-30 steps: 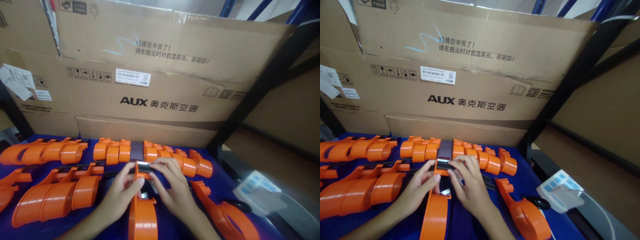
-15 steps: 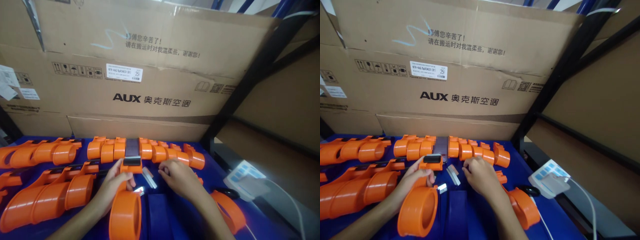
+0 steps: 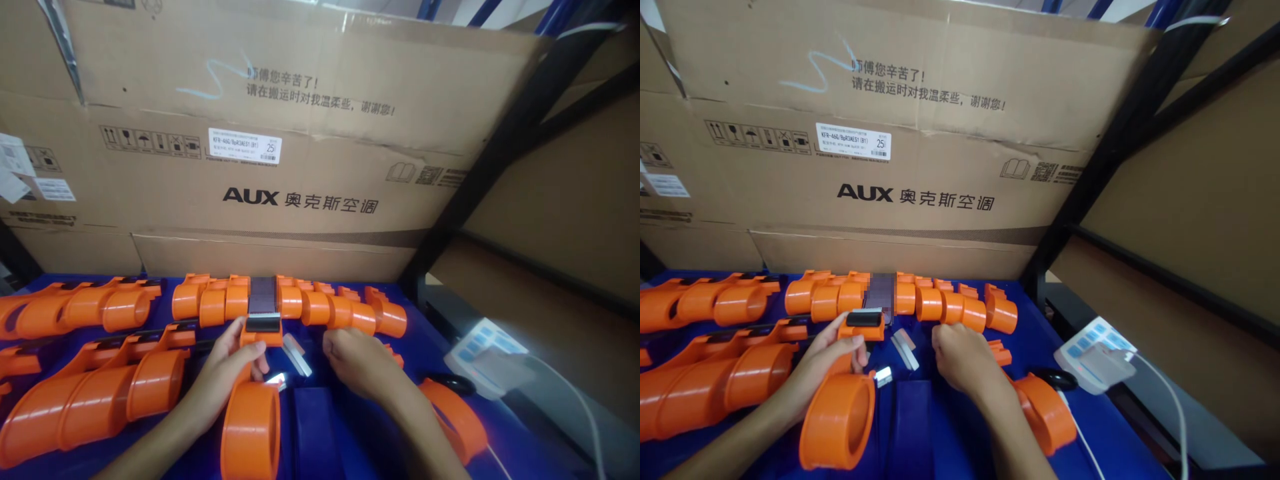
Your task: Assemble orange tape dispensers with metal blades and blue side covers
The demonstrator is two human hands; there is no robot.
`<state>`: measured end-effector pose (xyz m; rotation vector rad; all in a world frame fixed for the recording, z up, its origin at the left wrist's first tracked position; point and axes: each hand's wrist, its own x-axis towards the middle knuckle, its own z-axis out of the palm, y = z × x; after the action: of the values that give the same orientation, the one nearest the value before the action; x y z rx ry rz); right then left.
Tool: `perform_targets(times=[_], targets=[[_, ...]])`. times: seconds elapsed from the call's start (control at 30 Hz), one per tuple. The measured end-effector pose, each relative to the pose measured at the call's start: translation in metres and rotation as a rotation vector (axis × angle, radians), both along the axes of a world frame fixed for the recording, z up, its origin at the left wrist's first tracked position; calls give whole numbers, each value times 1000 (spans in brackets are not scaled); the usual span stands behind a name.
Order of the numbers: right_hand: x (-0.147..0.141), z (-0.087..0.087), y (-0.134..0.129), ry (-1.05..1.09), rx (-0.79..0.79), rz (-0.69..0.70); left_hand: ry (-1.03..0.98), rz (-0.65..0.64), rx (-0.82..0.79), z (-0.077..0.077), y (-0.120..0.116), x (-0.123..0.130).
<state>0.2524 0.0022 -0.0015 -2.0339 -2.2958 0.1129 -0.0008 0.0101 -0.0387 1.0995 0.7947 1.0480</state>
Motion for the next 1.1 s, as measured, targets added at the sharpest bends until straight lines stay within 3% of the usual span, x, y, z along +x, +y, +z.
perform_targets(times=[0.13, 0.37, 0.47, 0.67, 0.9, 1.1], targets=[[-8, 0, 3, 98, 175, 40, 3, -4, -3, -1, 1, 0], [-29, 2, 4, 638, 395, 222, 2, -7, 1, 6, -2, 5], [-34, 0, 3, 777, 361, 168, 19, -5, 11, 6, -3, 6], [-43, -12, 3, 1246, 136, 156, 38, -1, 51, -3, 0, 4], [-49, -22, 2, 1216, 164, 131, 57, 23, 79, -8, 0, 5], [-55, -20, 0, 1188, 300, 161, 72, 69, 77, -5, -3, 6]])
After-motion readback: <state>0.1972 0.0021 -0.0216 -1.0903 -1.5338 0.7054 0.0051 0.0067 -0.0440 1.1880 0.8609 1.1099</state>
